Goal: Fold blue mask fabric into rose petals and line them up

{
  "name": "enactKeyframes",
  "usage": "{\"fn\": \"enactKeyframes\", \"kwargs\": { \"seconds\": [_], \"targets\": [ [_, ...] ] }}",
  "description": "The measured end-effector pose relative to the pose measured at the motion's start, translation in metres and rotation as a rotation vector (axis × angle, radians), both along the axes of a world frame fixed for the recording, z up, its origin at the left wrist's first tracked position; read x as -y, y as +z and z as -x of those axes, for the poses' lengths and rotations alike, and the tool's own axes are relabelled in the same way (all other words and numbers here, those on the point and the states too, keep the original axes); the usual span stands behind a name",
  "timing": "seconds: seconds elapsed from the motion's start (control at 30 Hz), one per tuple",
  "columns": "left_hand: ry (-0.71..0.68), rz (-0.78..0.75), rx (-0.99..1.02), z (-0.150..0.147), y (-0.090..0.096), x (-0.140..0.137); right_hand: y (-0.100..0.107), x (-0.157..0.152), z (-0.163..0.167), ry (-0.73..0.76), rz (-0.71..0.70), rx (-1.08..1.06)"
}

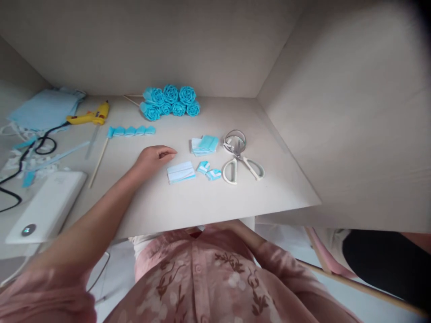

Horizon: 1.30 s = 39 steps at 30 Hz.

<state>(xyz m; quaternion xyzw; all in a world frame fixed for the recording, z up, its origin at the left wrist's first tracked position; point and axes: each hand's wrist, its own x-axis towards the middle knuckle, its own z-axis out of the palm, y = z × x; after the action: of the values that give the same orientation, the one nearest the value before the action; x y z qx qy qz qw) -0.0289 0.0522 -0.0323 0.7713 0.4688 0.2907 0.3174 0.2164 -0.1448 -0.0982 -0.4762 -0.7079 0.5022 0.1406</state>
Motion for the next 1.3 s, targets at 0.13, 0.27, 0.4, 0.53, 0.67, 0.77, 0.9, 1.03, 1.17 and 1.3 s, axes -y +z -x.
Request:
{"fn": "enactKeyframes", "kwargs": {
  "seconds": [0.13,0.27,0.4,0.53,0.67,0.77,0.9,1.03,1.17,1.3],
  "targets": [
    [-0.121,-0.067,-0.144,0.002,0.002,0.002,0.002,0.016,-0.006,0.153,0.072,0.004],
    [-0.152,-0.125,-0.26,-0.006,0.004,0.009,0.041,0.032,-0.011,0.299,0.059,-0.017],
    [-0.218,-0.153,-0.258,-0.01,0.005,0.014,0.099,0.036,-0.02,0.363,-0.042,-0.056],
    [-0.226,-0.056,-0.083,-0.008,0.008,0.016,0.141,0.018,-0.03,0.227,-0.179,-0.156],
    [-0.194,0.089,0.135,-0.01,0.014,0.021,0.142,-0.031,-0.024,-0.191,-0.552,-0.017],
    [-0.176,0.16,0.255,-0.012,0.018,0.024,0.129,-0.077,-0.01,-0.248,-0.674,0.018],
    [-0.139,0.116,0.316,-0.014,0.02,0.025,0.115,-0.123,0.011,-0.241,-0.583,0.033],
    [-0.08,0.059,0.378,-0.017,0.02,0.026,0.106,-0.143,0.025,-0.285,-0.513,0.049],
    [-0.074,0.206,0.509,-0.019,0.02,0.026,0.098,-0.147,0.026,-0.411,-0.525,-0.121],
    [-0.11,0.377,0.526,-0.019,0.015,0.025,0.091,-0.145,0.02,-0.536,-0.528,-0.179]
  ]
}}
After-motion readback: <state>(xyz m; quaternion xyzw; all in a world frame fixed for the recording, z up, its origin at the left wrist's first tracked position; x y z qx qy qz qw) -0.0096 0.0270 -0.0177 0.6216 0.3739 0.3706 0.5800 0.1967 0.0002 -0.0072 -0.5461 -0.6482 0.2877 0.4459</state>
